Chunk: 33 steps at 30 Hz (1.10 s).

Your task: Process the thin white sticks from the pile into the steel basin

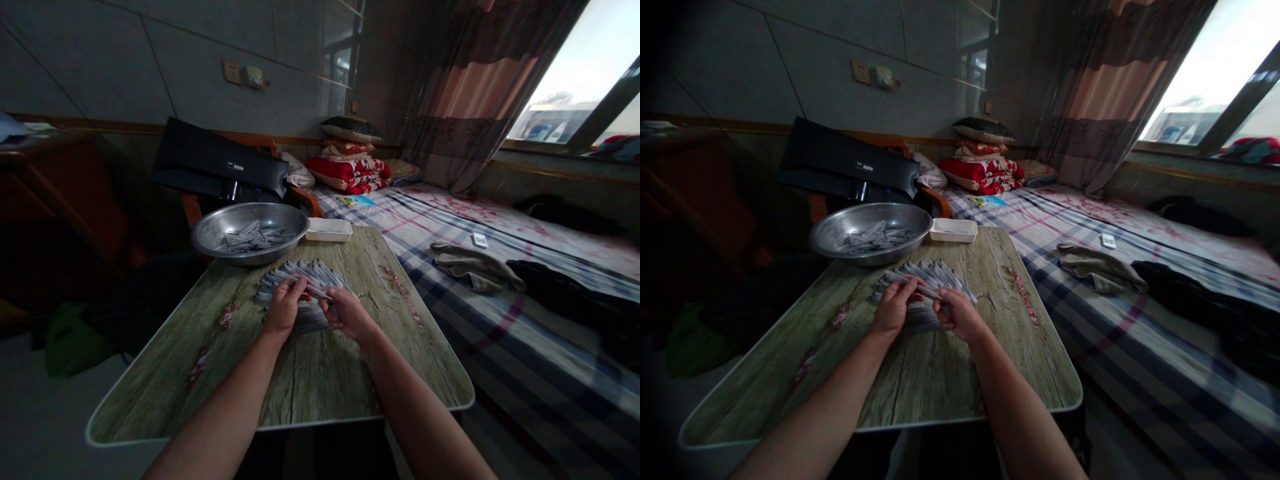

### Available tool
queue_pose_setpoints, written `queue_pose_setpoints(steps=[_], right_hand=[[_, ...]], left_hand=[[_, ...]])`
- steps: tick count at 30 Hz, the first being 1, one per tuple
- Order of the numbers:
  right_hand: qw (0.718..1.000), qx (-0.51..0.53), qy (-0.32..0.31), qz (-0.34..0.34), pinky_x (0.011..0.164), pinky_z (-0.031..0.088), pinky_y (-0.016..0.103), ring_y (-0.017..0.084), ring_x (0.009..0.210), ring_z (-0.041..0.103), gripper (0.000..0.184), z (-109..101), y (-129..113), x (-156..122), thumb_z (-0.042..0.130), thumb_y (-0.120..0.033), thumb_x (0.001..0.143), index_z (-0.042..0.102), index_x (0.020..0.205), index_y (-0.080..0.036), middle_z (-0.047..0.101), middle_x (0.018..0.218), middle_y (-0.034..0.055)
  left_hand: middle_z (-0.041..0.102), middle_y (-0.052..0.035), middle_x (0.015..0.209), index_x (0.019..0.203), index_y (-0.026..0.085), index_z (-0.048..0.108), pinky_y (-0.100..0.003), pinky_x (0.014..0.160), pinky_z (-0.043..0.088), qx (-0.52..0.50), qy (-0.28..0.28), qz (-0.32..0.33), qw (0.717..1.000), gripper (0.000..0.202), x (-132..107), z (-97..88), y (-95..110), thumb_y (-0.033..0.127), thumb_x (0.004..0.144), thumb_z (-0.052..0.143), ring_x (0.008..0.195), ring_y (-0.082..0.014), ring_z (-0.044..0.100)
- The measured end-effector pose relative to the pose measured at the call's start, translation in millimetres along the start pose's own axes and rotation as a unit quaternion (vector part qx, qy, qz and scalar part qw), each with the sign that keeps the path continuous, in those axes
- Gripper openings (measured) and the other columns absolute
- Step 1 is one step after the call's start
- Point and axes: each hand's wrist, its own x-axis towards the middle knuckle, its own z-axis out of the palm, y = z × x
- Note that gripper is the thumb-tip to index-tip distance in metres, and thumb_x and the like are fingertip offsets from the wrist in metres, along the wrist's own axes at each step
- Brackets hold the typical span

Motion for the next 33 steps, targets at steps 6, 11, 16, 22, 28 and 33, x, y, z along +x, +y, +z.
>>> queue_pose_setpoints(steps=[6, 11, 16, 22, 28, 33], right_hand=[[0.999, -0.032, 0.022, -0.013, 0.037, 0.011, 0.019, 0.003, 0.038, 0.023, 0.036, -5.0, 3.8, 2.8, 0.077, -0.042, 0.074, 0.049, 0.072, -0.02, 0.038, 0.051, -0.01], [0.995, 0.011, 0.098, -0.035, 0.035, 0.01, 0.02, 0.004, 0.036, 0.02, 0.03, -13.0, -1.6, 4.2, 0.074, -0.034, 0.067, 0.047, 0.065, -0.021, 0.031, 0.046, -0.0111], [0.985, 0.031, 0.147, -0.087, 0.035, 0.01, 0.02, 0.004, 0.036, 0.019, 0.033, -11.8, -2.9, 5.8, 0.075, -0.038, 0.068, 0.047, 0.065, -0.021, 0.028, 0.046, -0.0121], [0.99, -0.064, 0.09, -0.09, 0.036, 0.012, 0.021, 0.005, 0.038, 0.022, 0.037, -0.9, 6.9, 6.9, 0.076, -0.051, 0.074, 0.055, 0.076, -0.021, 0.032, 0.047, -0.0122], [0.993, -0.089, 0.049, -0.065, 0.038, 0.014, 0.022, 0.006, 0.039, 0.025, 0.02, -2.6, 7.6, 6.3, 0.07, -0.036, 0.076, 0.061, 0.078, -0.019, 0.039, 0.05, -0.0092], [0.986, 0.042, 0.113, -0.118, 0.047, 0.034, 0.021, 0.009, 0.052, 0.045, 0.023, -8.8, 3.5, 9.1, 0.057, -0.01, 0.055, 0.059, 0.076, -0.019, 0.054, 0.066, -0.0046]], left_hand=[[0.073, -0.0052, 0.08, 0.074, 0.017, 0.066, -0.026, 0.065, 0.054, -0.11, 0.069, 0.01, 0.992, 0.034, 9.1, -6.6, -1.9, 0.05, 0.077, 0.076, 0.074, -0.0177, 0.069], [0.072, -0.0049, 0.073, 0.074, 0.017, 0.06, -0.032, 0.07, 0.058, -0.293, 0.178, -0.052, 0.938, 0.022, 26.1, -21.7, 5.5, 0.033, 0.09, 0.06, 0.069, -0.0164, 0.069], [0.067, -0.0018, 0.071, 0.082, 0.014, 0.065, -0.016, 0.045, 0.04, -0.323, 0.129, -0.133, 0.928, 0.003, 21.7, -17.3, 9.4, 0.014, 0.083, 0.062, 0.046, -0.0044, 0.047], [0.067, -0.0021, 0.085, 0.094, 0.013, 0.069, -0.015, 0.043, 0.036, -0.193, -0.036, -0.145, 0.97, 0.038, -1.5, 6.4, -7.5, 0.026, 0.065, 0.09, 0.056, -0.0051, 0.051], [0.062, -0.0006, 0.073, 0.072, 0.016, 0.058, -0.022, 0.056, 0.05, -0.194, -0.008, -0.154, 0.969, 0.034, -0.7, 6.5, -9.6, 0.041, 0.082, 0.078, 0.062, -0.0108, 0.057], [0.043, 0.0055, 0.059, 0.08, 0.016, 0.057, -0.018, 0.052, 0.05, -0.351, -0.075, -0.27, 0.894, 0.023, 1.4, -4.1, 7.8, 0.027, 0.1, 0.054, 0.047, -0.006, 0.045]])
